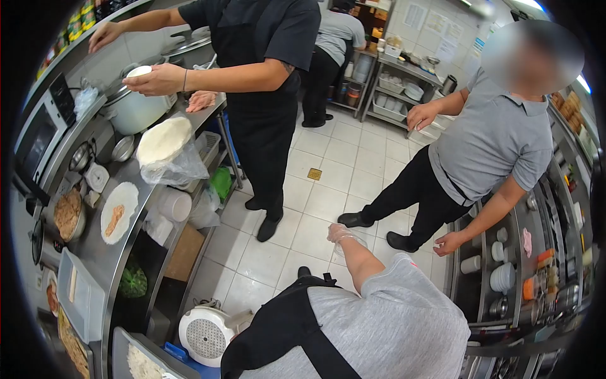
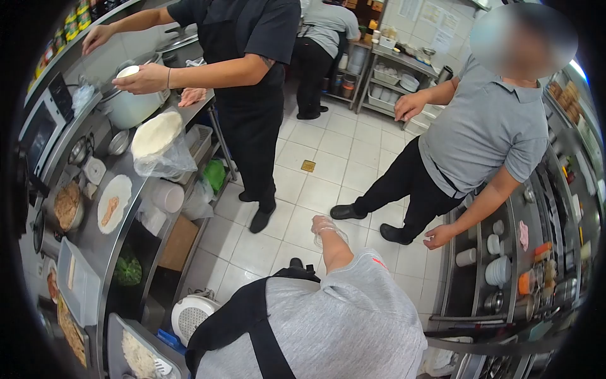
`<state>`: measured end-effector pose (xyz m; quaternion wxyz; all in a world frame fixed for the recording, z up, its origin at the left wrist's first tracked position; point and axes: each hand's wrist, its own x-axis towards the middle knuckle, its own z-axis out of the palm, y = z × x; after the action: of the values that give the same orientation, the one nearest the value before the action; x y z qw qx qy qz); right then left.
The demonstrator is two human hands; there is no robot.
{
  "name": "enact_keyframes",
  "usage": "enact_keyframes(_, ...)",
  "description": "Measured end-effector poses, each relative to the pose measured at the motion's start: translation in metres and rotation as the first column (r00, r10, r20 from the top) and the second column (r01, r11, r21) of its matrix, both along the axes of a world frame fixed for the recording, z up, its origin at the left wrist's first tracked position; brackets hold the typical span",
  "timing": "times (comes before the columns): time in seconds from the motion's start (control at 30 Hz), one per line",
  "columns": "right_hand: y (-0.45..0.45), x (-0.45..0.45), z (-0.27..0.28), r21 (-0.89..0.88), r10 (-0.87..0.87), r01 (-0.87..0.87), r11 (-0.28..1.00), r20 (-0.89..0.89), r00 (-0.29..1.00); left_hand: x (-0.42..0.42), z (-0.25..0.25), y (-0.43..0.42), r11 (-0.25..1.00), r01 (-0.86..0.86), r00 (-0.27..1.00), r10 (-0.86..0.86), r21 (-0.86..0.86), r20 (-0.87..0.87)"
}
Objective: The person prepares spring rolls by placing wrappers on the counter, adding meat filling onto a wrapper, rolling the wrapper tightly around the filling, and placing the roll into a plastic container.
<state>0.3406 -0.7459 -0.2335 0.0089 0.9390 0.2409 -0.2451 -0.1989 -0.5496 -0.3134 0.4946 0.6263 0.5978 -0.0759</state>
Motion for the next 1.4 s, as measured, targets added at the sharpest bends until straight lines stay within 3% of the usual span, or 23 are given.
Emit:
enact_keyframes(0.13,0.009,0.003,-0.013,0.045,0.064,-0.063,0.997,-0.005,0.998,-0.020,0.001,-0.011,0.999,-0.041,0.999,0.041,0.013,0.007)
enact_keyframes(0.23,0.016,0.003,-0.016,0.046,0.267,-0.272,0.961,0.095,0.959,-0.039,-0.003,-0.026,0.997,-0.068,0.998,0.067,0.037,0.022)
enact_keyframes(0.27,0.021,0.012,-0.020,-0.069,0.368,-0.374,0.925,-0.086,0.926,-0.043,-0.003,-0.031,0.995,-0.085,0.996,0.084,0.053,0.025)
enact_keyframes(0.3,0.023,-0.002,0.012,-0.014,0.174,-0.177,0.984,-0.101,0.979,-0.046,-0.004,-0.035,0.992,-0.109,0.994,0.108,0.067,0.022)
enact_keyframes(0.33,0.022,-0.002,0.002,0.001,0.183,-0.183,0.983,-0.025,0.983,-0.046,-0.002,-0.038,0.987,-0.134,0.991,0.133,0.089,0.016)
enact_keyframes(0.37,0.014,0.012,-0.035,-0.005,0.344,-0.345,0.939,0.091,0.935,-0.045,0.004,-0.040,0.981,-0.158,0.987,0.158,0.111,0.012)
enact_keyframes(0.4,0.020,0.007,-0.019,-0.116,0.340,-0.342,0.933,-0.034,0.940,-0.045,0.000,-0.041,0.969,-0.228,0.974,0.227,0.095,0.021)
enact_keyframes(0.43,0.015,0.024,-0.062,-0.209,0.394,-0.384,0.899,0.003,0.919,-0.046,-0.006,-0.042,0.953,-0.291,0.957,0.289,0.080,0.035)
enact_keyframes(0.47,0.009,0.041,-0.080,-0.364,0.924,-0.864,0.349,-0.019,0.381,-0.048,-0.005,-0.044,0.948,-0.305,0.952,0.305,0.087,0.017)
enact_keyframes(0.53,0.027,0.029,-0.057,-0.404,0.900,-0.874,0.269,-0.217,0.377,-0.049,-0.005,-0.045,0.949,-0.300,0.953,0.302,0.097,-0.013)
enact_keyframes(0.6,0.026,0.057,-0.125,-0.300,0.731,-0.769,0.565,-0.251,0.635,-0.052,-0.004,-0.050,0.940,-0.332,0.943,0.334,0.082,-0.008)
enact_keyframes(0.67,0.050,0.026,-0.096,-0.288,0.369,-0.420,0.861,-0.217,0.904,-0.061,-0.008,-0.054,0.936,-0.343,0.938,0.345,0.085,-0.022)
enact_keyframes(0.77,0.076,0.002,-0.042,-0.189,0.253,-0.320,0.928,-0.311,0.916,-0.072,-0.016,-0.062,0.935,-0.344,0.935,0.350,0.087,-0.058)
enact_keyframes(0.87,0.091,0.002,-0.054,-0.126,0.475,-0.507,0.852,-0.217,0.853,-0.078,-0.014,-0.067,0.930,-0.364,0.928,0.367,0.057,-0.069)
enact_keyframes(0.97,0.096,0.002,-0.092,0.004,0.416,-0.416,0.909,-0.032,0.909,-0.081,-0.007,-0.073,0.919,-0.391,0.918,0.393,0.047,-0.058)
enact_keyframes(1.07,0.107,0.009,-0.116,0.093,0.225,-0.204,0.974,-0.428,0.876,-0.082,-0.004,-0.077,0.909,-0.415,0.908,0.417,0.046,-0.050)
enact_keyframes(1.17,0.104,-0.018,-0.058,0.136,0.097,-0.042,0.990,-0.424,0.900,-0.086,-0.009,-0.083,0.901,-0.431,0.900,0.433,0.043,-0.057)
enact_keyframes(1.2,0.105,-0.028,-0.035,0.050,0.186,-0.180,0.982,-0.358,0.915,-0.087,-0.009,-0.084,0.904,-0.425,0.902,0.427,0.045,-0.065)
enact_keyframes(1.27,0.109,-0.041,-0.005,-0.145,0.375,-0.416,0.898,-0.242,0.895,-0.089,-0.012,-0.085,0.907,-0.418,0.904,0.421,0.060,-0.074)
enact_keyframes(1.3,0.109,-0.038,-0.009,-0.170,0.623,-0.654,0.737,-0.204,0.755,-0.090,-0.015,-0.087,0.907,-0.415,0.904,0.420,0.071,-0.076)
enact_keyframes(1.37,0.094,0.002,-0.075,-0.249,0.942,-0.934,0.255,-0.154,0.298,-0.090,-0.017,-0.089,0.910,-0.407,0.907,0.413,0.080,-0.083)
enact_keyframes(1.4,0.087,0.005,-0.083,-0.229,0.905,-0.905,0.359,-0.154,0.398,-0.090,-0.017,-0.089,0.913,-0.400,0.909,0.406,0.077,-0.089)
